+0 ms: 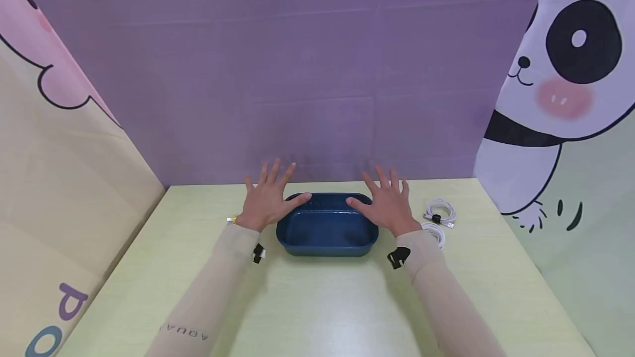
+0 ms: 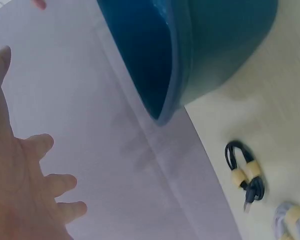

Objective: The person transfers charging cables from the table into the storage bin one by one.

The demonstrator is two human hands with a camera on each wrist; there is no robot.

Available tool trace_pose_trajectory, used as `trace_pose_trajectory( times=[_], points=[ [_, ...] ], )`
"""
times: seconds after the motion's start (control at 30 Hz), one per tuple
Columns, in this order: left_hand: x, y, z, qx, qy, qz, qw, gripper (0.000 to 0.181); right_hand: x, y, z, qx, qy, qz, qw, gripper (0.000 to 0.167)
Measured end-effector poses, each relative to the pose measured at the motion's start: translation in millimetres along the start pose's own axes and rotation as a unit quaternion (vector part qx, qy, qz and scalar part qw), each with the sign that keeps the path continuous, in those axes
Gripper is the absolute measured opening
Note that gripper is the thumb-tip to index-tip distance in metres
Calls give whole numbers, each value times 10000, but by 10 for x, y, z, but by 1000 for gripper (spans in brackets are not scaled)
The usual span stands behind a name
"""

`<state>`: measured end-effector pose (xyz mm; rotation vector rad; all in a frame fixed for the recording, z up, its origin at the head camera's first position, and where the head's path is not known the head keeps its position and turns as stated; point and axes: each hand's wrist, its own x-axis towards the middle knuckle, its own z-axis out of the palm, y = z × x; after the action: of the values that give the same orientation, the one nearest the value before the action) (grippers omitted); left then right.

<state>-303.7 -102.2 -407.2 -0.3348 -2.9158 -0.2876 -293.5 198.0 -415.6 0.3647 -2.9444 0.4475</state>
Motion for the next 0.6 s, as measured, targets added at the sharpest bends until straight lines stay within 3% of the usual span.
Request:
trace_pose_trajectory(
  times=[0.17, 0.3, 0.43, 0.6],
  points=[
    [-106, 11, 42, -366, 466, 98, 9982, 85, -125, -13, 25, 199, 184, -73, 9996, 76],
    [-210, 2, 143, -768, 934, 127, 9926, 63, -228, -5, 55, 409, 371, -125, 9984, 62],
    [-313, -15, 278, -1207, 1206, -49, 9853, 41, -334, 28, 92, 642, 499, -183, 9965, 49],
    [-424, -52, 432, -1876, 1330, -425, 9723, 34, -473, 80, 143, 1014, 532, -150, 9933, 41]
  ],
)
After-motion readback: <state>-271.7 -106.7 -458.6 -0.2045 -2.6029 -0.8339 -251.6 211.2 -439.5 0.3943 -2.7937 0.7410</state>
